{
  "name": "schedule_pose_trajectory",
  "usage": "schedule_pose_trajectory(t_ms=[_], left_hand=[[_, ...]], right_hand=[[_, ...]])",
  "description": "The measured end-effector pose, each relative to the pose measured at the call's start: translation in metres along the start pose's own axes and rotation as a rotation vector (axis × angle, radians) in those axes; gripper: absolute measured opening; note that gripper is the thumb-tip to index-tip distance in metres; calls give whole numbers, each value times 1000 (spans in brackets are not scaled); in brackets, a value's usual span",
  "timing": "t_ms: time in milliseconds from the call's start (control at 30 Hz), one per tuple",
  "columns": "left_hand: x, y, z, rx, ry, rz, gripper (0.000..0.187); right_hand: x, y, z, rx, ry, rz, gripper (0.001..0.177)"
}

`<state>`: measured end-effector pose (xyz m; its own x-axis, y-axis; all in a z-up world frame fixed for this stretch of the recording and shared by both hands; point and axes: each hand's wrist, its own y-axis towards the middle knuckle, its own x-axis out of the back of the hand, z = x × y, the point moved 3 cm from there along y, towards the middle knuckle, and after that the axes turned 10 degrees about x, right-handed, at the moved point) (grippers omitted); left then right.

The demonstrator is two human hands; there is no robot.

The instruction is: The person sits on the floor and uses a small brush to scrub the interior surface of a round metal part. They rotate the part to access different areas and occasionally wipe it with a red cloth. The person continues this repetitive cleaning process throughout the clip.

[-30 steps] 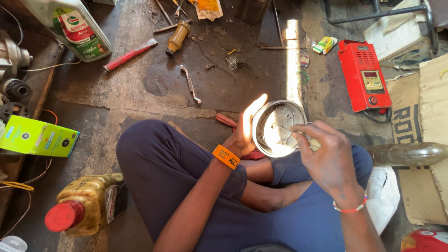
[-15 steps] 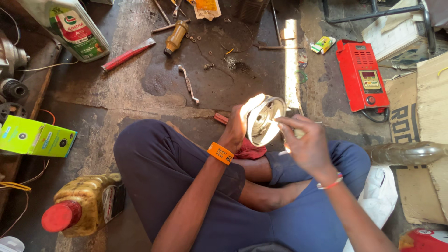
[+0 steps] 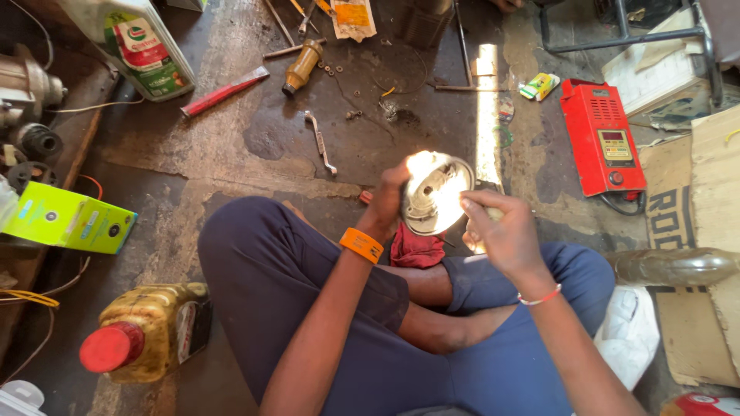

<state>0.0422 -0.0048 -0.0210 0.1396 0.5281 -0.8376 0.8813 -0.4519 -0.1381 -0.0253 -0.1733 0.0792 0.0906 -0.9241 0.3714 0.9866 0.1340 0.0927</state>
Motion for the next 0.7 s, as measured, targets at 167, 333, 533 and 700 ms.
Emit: schedule_pose_trajectory(t_ms=[167,333,533,700], left_hand=[[15,8,3,-84,478,-221,40],[19,3,4,-48,245,-146,35],[6,10,-9,-208,485,-246,28],[9,2,-7,-120,522,-276,24]], right_hand=[[-14,-4,4,601,-629,140,36],[-14,3,-36,-220,566,167,12],[-27,-3,-15,506,-493,-127,15],[-28,-11,-13,225,-76,46,36]])
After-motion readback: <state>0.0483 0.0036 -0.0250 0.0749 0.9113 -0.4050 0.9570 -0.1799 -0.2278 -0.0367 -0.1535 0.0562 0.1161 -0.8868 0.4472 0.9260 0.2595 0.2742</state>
